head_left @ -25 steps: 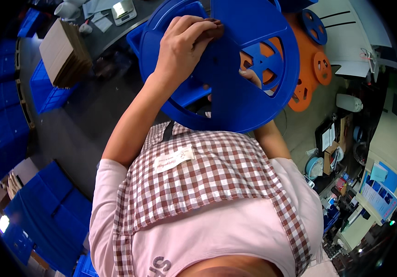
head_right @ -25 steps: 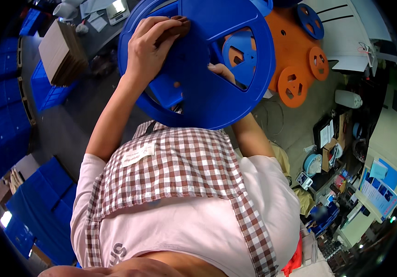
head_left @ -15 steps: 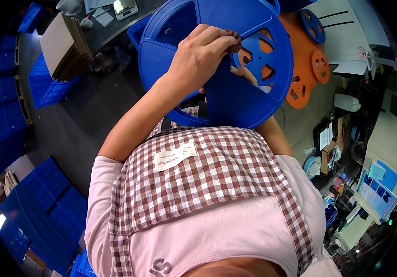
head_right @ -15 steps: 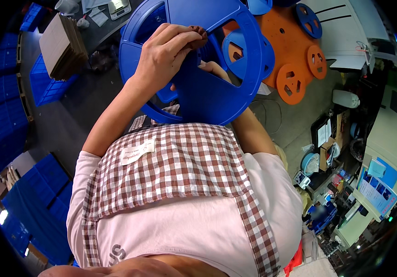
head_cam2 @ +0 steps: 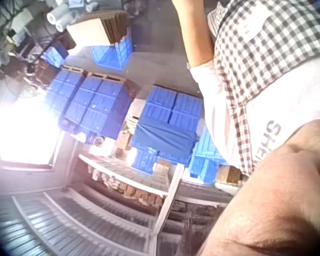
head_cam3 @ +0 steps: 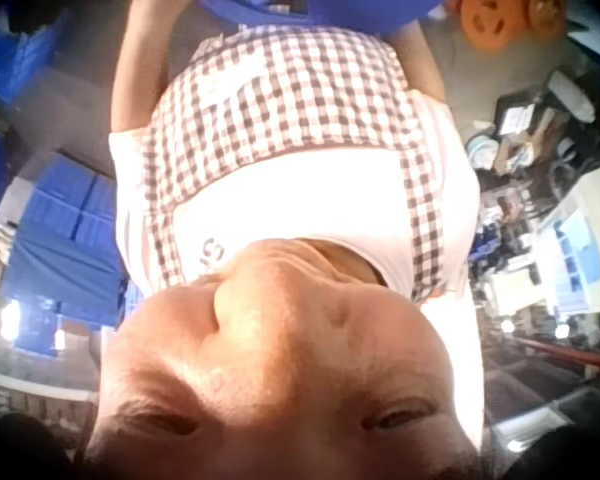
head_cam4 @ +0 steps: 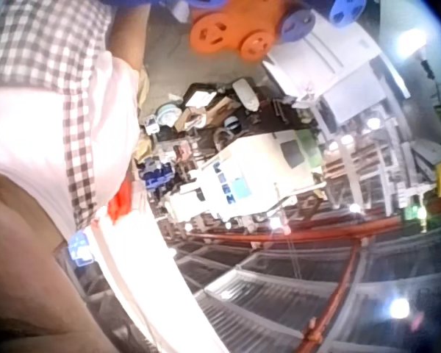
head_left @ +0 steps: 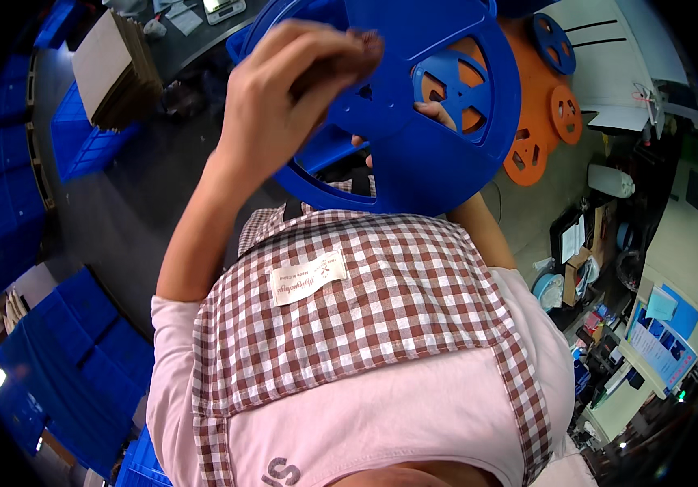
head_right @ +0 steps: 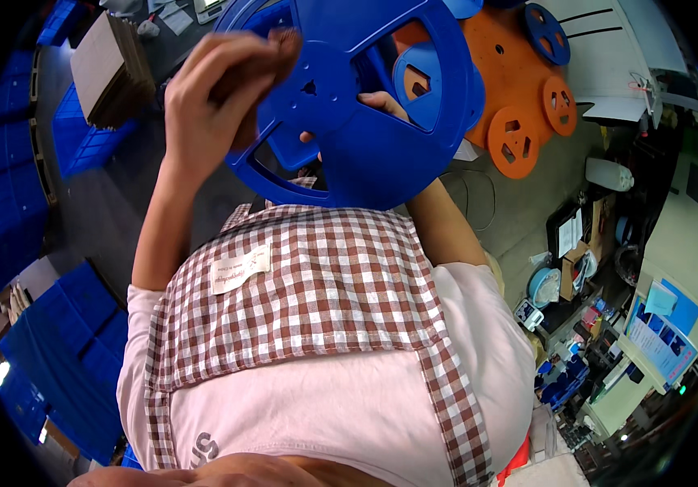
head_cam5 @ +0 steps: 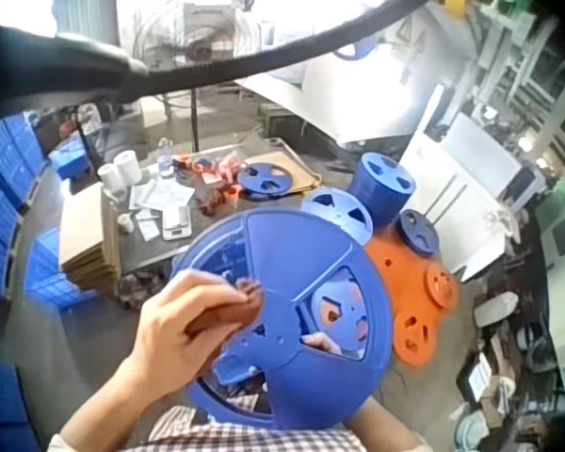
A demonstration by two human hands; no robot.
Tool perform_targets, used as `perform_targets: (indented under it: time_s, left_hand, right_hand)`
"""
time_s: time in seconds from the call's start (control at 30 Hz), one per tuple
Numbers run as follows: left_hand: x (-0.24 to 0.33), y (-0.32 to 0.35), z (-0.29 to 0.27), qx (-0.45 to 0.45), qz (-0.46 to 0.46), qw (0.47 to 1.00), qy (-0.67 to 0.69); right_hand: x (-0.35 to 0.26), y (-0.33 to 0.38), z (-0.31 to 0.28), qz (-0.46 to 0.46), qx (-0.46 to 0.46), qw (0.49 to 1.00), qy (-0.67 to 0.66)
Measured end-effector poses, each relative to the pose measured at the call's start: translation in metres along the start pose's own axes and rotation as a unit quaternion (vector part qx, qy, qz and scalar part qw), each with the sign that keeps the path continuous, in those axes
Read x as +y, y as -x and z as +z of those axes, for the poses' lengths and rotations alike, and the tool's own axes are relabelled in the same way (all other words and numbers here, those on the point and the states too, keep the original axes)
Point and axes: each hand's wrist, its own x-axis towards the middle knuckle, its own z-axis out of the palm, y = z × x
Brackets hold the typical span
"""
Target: The person repeatedly wipes the surfaces of blue plastic spools using a small cloth. They pick up each spool from a blue bin, wipe it, and place it back into the bin. The process is repeated for multiple spools throughout the clip.
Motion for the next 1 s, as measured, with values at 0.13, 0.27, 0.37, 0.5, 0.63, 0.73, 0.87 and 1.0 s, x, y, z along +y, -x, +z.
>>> perform_targets:
  time_s: [0.13,0.27,0.37,0.5,0.63,0.73,0.87,1.0]
  left_hand:
    - [-0.024,-0.014,0.055,-0.018,0.079,0.993,-0.091]
    - [-0.013,0.023,0.071,-0.134,0.062,0.989,-0.018]
    - [-0.008,0.046,0.057,-0.197,0.068,0.978,-0.012]
    - [0.001,0.076,0.026,-0.251,-0.037,0.967,-0.019]
    - [0.001,0.084,-0.016,-0.183,-0.126,0.974,-0.039]
    - [-0.008,0.067,-0.024,-0.059,-0.132,0.986,-0.088]
    - [-0.037,0.033,0.014,-0.002,-0.022,0.992,-0.123]
    - [-0.044,0.052,0.038,-0.054,-0.075,0.991,-0.100]
  right_hand:
    - [0.027,0.000,-0.033,-0.142,0.056,0.967,0.203]
    - [0.040,-0.001,-0.071,-0.158,0.065,0.984,0.048]
    - [0.035,0.008,-0.066,-0.107,0.076,0.988,0.076]
    - [0.021,0.008,-0.026,-0.026,0.092,0.995,0.024]
    - [0.013,0.000,-0.035,0.076,-0.065,0.980,-0.174]
    - [0.016,0.001,-0.047,0.116,-0.102,0.954,-0.255]
    - [0.017,0.002,-0.037,0.083,-0.034,0.982,-0.165]
    - [0.019,0.006,-0.034,0.057,0.101,0.988,-0.097]
